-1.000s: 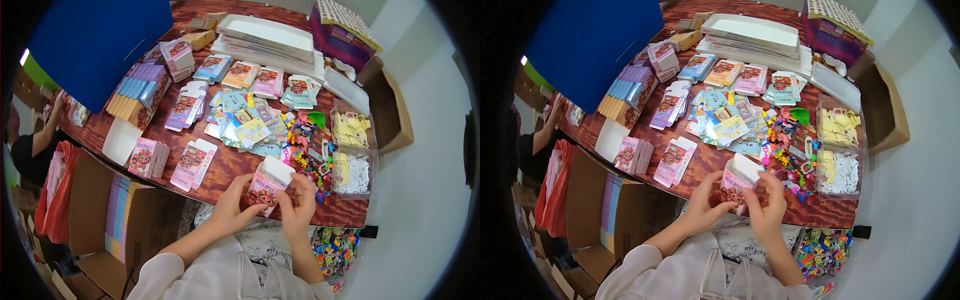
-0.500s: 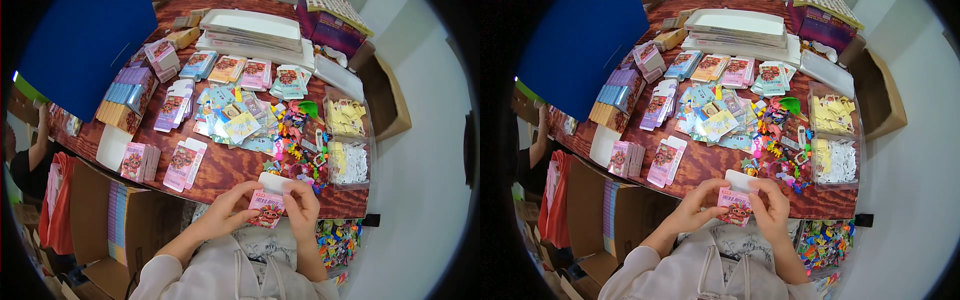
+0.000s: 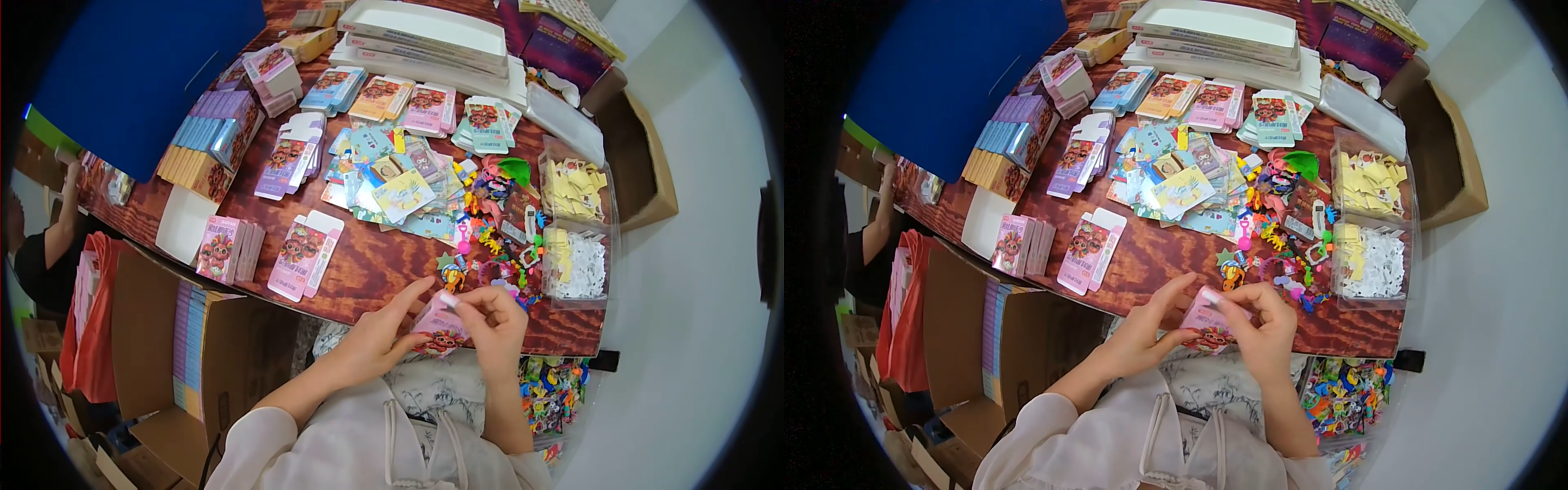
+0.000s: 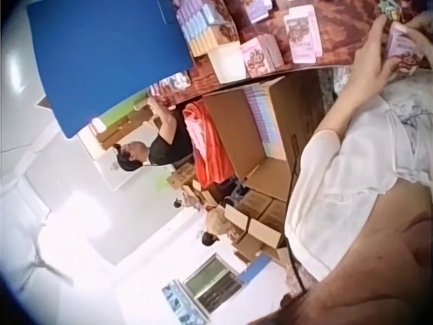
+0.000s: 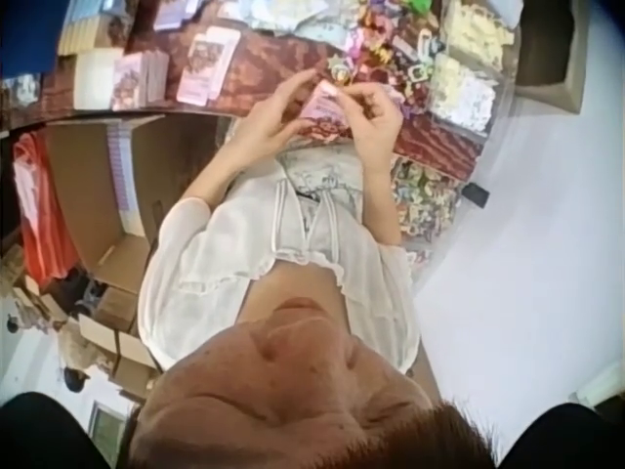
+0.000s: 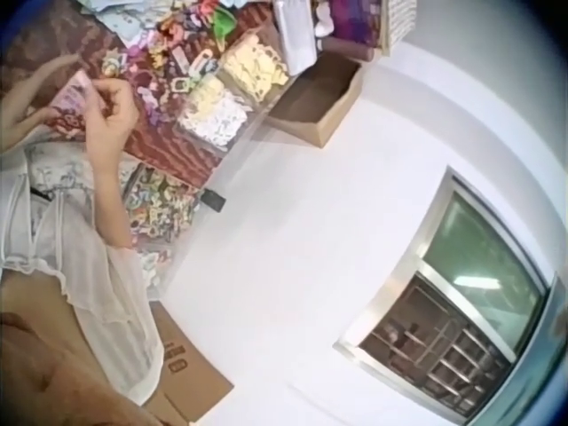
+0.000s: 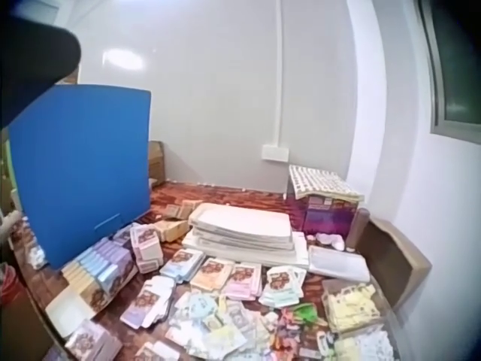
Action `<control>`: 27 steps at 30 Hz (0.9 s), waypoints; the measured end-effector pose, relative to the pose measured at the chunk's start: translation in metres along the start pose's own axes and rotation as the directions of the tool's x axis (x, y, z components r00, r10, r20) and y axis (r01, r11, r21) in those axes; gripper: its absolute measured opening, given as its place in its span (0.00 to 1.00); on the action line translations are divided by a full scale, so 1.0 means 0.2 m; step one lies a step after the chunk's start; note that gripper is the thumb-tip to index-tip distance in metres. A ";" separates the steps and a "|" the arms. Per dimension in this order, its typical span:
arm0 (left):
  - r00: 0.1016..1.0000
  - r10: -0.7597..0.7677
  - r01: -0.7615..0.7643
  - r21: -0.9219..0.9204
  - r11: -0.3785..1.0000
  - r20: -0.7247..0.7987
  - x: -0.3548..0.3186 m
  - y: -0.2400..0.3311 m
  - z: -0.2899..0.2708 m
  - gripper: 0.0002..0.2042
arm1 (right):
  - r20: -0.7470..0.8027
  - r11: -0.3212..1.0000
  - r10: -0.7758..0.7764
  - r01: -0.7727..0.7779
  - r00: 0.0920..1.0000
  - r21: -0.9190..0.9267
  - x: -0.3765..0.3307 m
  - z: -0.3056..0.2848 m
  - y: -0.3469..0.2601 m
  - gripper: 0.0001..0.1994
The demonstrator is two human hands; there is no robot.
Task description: The recorder is sorting and packing small cards or stickers into pink sleeves on a crowded workbench.
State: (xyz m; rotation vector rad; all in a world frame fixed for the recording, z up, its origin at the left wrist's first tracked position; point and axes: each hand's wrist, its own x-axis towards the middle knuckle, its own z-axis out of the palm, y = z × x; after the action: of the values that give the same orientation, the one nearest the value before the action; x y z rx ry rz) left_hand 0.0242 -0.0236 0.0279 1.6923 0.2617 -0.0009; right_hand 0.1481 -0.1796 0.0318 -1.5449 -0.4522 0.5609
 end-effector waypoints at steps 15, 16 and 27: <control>0.999 0.041 -0.041 -0.058 0.997 -0.009 -0.01 -0.09 -0.01 0.37 | 0.262 0.917 -0.185 0.262 0.947 -0.301 0.02 -0.08 -0.02 0.12; 0.996 0.086 -0.086 -0.019 0.996 -0.022 -0.01 -0.09 0.00 0.35 | 0.276 0.906 -0.179 0.267 0.944 -0.327 0.02 -0.08 -0.02 0.13; 1.000 0.010 -0.009 0.097 0.995 -0.015 -0.06 -0.09 -0.01 0.36 | 0.189 0.950 -0.126 0.173 0.974 -0.259 -0.02 0.02 0.09 0.12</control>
State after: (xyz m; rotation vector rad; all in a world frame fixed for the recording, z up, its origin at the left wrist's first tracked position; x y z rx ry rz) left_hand 0.0083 -0.0213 0.0132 1.7911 0.2687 0.0064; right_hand 0.1412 -0.1809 0.0140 -1.7143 -0.8000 0.5297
